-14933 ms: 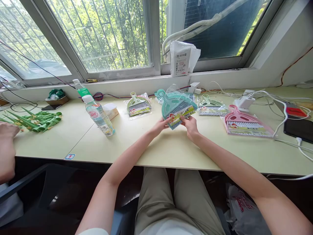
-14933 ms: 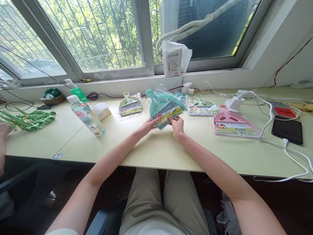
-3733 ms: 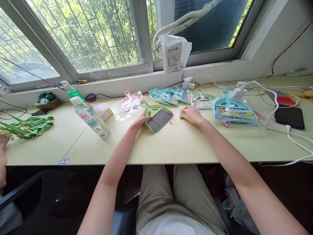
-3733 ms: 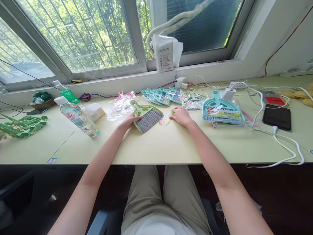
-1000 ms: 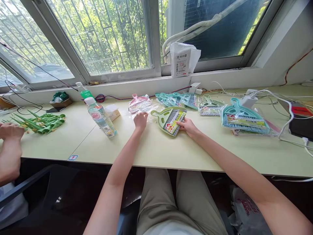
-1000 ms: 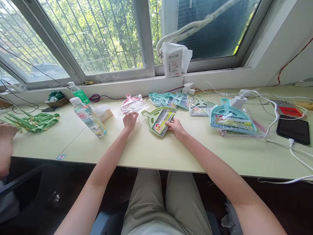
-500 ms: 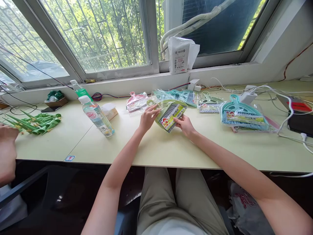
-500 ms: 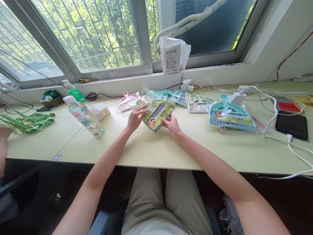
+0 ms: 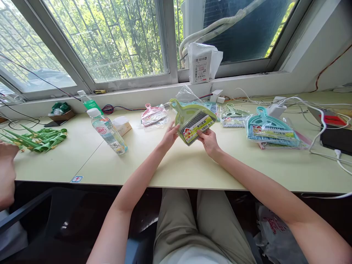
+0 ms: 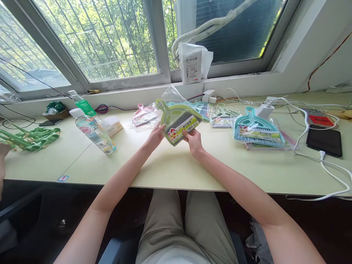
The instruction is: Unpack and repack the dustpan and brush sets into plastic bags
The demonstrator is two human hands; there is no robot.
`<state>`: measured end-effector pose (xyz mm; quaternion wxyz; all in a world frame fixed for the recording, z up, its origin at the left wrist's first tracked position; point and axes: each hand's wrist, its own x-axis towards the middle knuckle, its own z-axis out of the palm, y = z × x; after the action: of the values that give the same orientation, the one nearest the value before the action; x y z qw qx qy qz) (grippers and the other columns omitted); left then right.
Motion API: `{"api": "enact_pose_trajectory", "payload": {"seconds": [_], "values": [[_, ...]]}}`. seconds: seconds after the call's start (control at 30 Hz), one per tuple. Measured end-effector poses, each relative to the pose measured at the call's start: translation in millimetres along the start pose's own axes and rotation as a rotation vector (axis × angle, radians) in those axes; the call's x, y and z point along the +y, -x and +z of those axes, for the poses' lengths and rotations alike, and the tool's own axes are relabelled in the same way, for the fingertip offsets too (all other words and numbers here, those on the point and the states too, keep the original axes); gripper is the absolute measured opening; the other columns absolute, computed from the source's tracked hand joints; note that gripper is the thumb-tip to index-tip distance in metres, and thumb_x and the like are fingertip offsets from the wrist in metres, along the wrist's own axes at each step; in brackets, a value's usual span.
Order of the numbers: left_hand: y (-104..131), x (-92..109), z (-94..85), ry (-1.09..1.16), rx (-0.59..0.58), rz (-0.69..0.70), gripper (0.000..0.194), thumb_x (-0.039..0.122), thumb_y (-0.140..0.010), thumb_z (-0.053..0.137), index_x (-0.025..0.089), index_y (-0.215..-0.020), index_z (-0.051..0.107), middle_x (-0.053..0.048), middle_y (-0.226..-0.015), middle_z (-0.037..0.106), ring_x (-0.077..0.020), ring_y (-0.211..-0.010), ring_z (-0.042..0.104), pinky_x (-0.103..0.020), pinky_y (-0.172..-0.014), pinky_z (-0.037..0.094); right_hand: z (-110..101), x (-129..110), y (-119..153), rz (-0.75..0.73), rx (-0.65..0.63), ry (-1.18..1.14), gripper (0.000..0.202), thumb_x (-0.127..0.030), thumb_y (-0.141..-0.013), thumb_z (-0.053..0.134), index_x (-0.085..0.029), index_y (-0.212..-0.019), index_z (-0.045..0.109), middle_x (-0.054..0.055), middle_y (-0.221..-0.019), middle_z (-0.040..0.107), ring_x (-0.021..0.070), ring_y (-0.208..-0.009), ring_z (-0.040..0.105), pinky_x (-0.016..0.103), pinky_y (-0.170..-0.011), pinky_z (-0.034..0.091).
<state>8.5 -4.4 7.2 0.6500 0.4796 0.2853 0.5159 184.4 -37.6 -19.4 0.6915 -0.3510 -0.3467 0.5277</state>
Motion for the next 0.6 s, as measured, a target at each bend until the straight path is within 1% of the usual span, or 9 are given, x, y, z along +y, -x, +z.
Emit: {"api": "enact_pose_trajectory", "payload": {"seconds": [0.03,0.1,0.17,0.2,0.3,0.4,0.43,0.5,0.6], "values": [[3,-7,5.4,0.001,-0.046,-0.042,0.048,0.034,-0.080,0.073,0.020,-0.123,0.060,-0.008,-0.118,0.069,-0.0232,-0.112,0.065,-0.040,-0.103,0.047,0,0,0,-0.016,0.026,-0.005,0.044,-0.039,-0.055,0.090,-0.020,-0.085,0.065,0.005,-0.096,0.075,0.0287,-0.104,0.069,0.049,-0.088,0.060],[8,-18,15.0,0.000,-0.140,-0.143,0.042,0.031,-0.079,0.074,0.018,-0.118,0.063,-0.009,-0.121,0.068,-0.0241,-0.113,0.064,-0.042,-0.104,0.046,-1,-2,0,-0.051,0.073,-0.014,0.043,-0.039,-0.054,0.090,-0.020,-0.084,0.065,0.005,-0.095,0.075,0.0281,-0.102,0.069,0.048,-0.088,0.060],[11,-22,20.5,0.000,-0.210,-0.218,0.041,0.031,-0.080,0.074,0.020,-0.118,0.064,-0.010,-0.128,0.065,-0.0252,-0.119,0.061,-0.045,-0.107,0.043,-1,-5,0,-0.076,0.103,-0.023,0.042,-0.038,-0.055,0.089,-0.020,-0.084,0.065,0.004,-0.096,0.075,0.0269,-0.100,0.069,0.046,-0.088,0.061],[11,-22,21.5,0.000,-0.226,-0.229,0.041,0.032,-0.081,0.073,0.021,-0.119,0.064,-0.010,-0.131,0.064,-0.0253,-0.122,0.059,-0.045,-0.108,0.042,-1,-5,-1,-0.083,0.111,-0.027,0.041,-0.037,-0.056,0.089,-0.020,-0.085,0.065,0.004,-0.097,0.075,0.0262,-0.100,0.069,0.045,-0.087,0.061],[10,-16,20.2,0.017,-0.190,-0.154,0.041,0.038,-0.081,0.073,0.021,-0.117,0.064,-0.009,-0.130,0.064,-0.0255,-0.124,0.058,-0.045,-0.109,0.040,-1,-4,-1,-0.081,0.114,-0.020,0.039,-0.036,-0.058,0.087,-0.021,-0.087,0.064,0.003,-0.098,0.074,0.0247,-0.100,0.069,0.044,-0.087,0.061],[9,-15,19.2,0.031,-0.119,-0.064,0.046,0.036,-0.075,0.079,0.020,-0.115,0.063,-0.009,-0.125,0.067,-0.0258,-0.121,0.060,-0.045,-0.109,0.041,1,0,-1,-0.064,0.104,-0.009,0.038,-0.036,-0.059,0.087,-0.021,-0.085,0.063,0.002,-0.094,0.074,0.0245,-0.099,0.069,0.044,-0.086,0.061],[10,-17,19.7,0.028,-0.108,-0.070,0.047,0.034,-0.073,0.080,0.019,-0.114,0.063,-0.009,-0.124,0.067,-0.0258,-0.119,0.061,-0.046,-0.109,0.041,1,1,-1,-0.062,0.101,-0.011,0.038,-0.036,-0.059,0.087,-0.021,-0.084,0.063,0.002,-0.092,0.074,0.0246,-0.098,0.069,0.044,-0.086,0.061],[13,-21,21.9,0.015,-0.131,-0.136,0.047,0.032,-0.072,0.081,0.018,-0.114,0.063,-0.011,-0.125,0.067,-0.0260,-0.117,0.063,-0.047,-0.109,0.039,1,1,-1,-0.067,0.104,-0.018,0.038,-0.036,-0.058,0.087,-0.020,-0.083,0.062,0.003,-0.090,0.074,0.0251,-0.097,0.070,0.044,-0.086,0.061],[19,-26,26.6,-0.014,-0.254,-0.257,0.049,0.032,-0.074,0.080,0.018,-0.118,0.063,-0.013,-0.131,0.063,-0.0269,-0.116,0.064,-0.049,-0.110,0.038,1,-1,-2,-0.088,0.117,-0.029,0.039,-0.036,-0.057,0.087,-0.020,-0.083,0.062,0.004,-0.089,0.074,0.0261,-0.096,0.070,0.045,-0.086,0.061]]}}
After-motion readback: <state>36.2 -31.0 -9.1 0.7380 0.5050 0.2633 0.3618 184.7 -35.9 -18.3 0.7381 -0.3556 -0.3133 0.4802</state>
